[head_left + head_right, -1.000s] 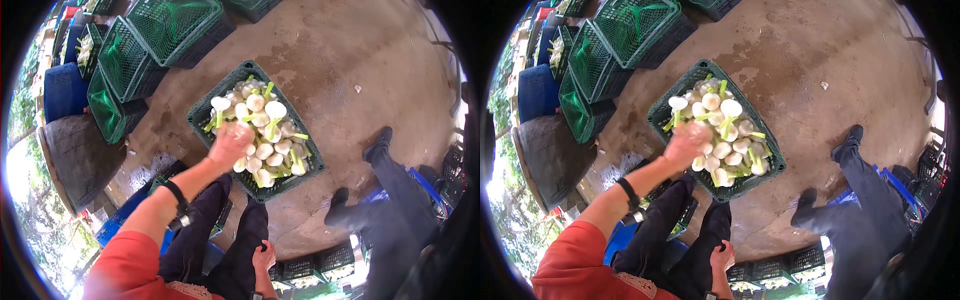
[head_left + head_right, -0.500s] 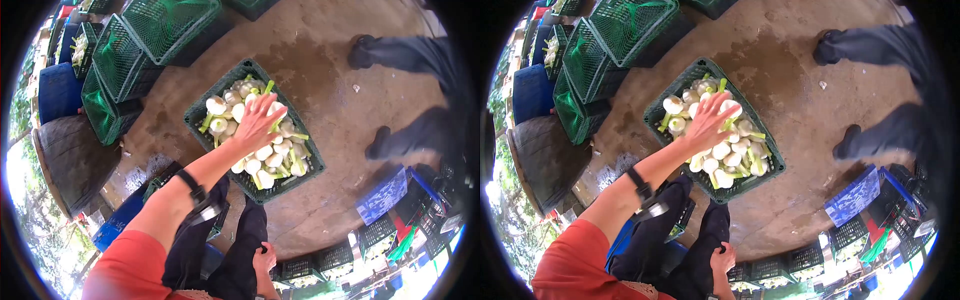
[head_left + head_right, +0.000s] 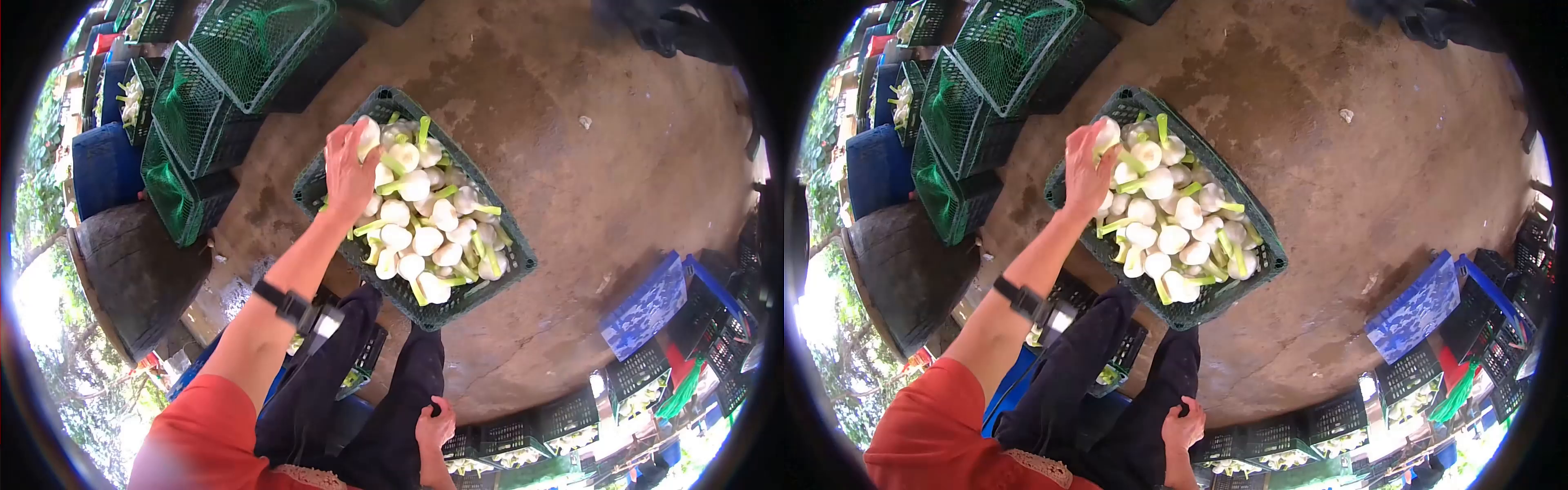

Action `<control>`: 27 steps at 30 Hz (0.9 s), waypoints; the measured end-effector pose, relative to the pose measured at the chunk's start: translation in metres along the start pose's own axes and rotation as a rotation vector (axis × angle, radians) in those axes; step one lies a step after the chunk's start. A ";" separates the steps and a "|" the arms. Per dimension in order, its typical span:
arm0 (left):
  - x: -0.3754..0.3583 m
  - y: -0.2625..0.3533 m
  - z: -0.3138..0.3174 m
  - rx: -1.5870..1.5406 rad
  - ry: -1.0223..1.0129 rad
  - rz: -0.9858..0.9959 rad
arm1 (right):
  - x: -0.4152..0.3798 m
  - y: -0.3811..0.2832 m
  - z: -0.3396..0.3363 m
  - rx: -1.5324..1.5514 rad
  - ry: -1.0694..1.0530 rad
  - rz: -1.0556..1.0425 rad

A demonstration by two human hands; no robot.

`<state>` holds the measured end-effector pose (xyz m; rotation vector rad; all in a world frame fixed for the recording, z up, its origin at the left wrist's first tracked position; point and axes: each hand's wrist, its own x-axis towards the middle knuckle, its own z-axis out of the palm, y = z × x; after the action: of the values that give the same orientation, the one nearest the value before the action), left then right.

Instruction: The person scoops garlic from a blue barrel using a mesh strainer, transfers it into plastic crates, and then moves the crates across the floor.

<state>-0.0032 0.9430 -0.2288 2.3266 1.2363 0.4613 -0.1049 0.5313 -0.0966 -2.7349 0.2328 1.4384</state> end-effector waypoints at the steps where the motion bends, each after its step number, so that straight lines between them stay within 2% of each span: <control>1: 0.001 -0.012 0.014 0.002 -0.003 -0.003 | 0.000 0.003 0.000 0.009 0.010 -0.019; 4: 0.006 -0.037 0.045 0.289 -0.207 -0.007 | 0.004 0.005 -0.003 0.018 -0.012 -0.008; 5: 0.008 -0.020 0.034 0.289 -0.209 -0.008 | 0.003 0.007 -0.004 0.016 -0.014 -0.006; 7: 0.014 0.015 0.013 0.309 -0.191 0.144 | 0.005 0.007 -0.003 -0.002 0.012 -0.050; 9: 0.013 0.021 0.024 0.287 -0.222 0.177 | 0.005 0.007 -0.004 0.002 0.015 -0.053; 11: 0.006 0.019 0.050 -0.068 -0.287 0.034 | 0.006 0.009 -0.004 0.001 0.018 -0.051; 13: -0.006 0.027 0.059 0.023 -0.253 0.016 | 0.006 0.013 -0.003 0.017 0.030 -0.067; 15: -0.019 0.044 0.048 0.178 -0.603 0.236 | 0.007 0.015 -0.004 0.015 0.025 -0.056; 16: -0.030 0.038 0.056 0.299 -0.704 0.414 | 0.007 0.015 -0.003 0.014 0.016 -0.050; 17: -0.041 0.035 0.057 0.299 -0.712 0.414 | 0.006 0.015 -0.002 0.014 0.012 -0.044; 19: -0.056 0.036 0.054 0.310 -0.574 0.602 | 0.008 0.017 -0.005 0.045 -0.005 -0.029; 21: -0.045 0.040 0.049 0.351 -0.629 0.614 | 0.005 0.023 -0.004 0.032 -0.002 -0.040; 23: -0.023 0.057 0.029 -0.244 -0.893 0.026 | 0.016 0.035 0.007 0.026 0.007 -0.066; 24: -0.014 0.062 0.011 -0.328 -0.723 0.043 | 0.026 0.054 0.022 0.264 -0.052 -0.016; 25: -0.007 0.059 -0.004 -0.284 -0.583 0.028 | 0.030 0.066 0.029 0.503 -0.114 0.037; 26: 0.003 0.049 -0.017 -0.238 -0.440 0.014 | 0.038 0.049 0.016 0.769 -0.140 0.024; 27: 0.011 0.028 -0.028 -0.163 -0.312 0.027 | 0.050 0.024 -0.001 0.806 -0.147 0.023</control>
<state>0.0078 0.9452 -0.1896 2.1780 0.9830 0.1880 -0.0801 0.5019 -0.1359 -1.9717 0.6662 1.1817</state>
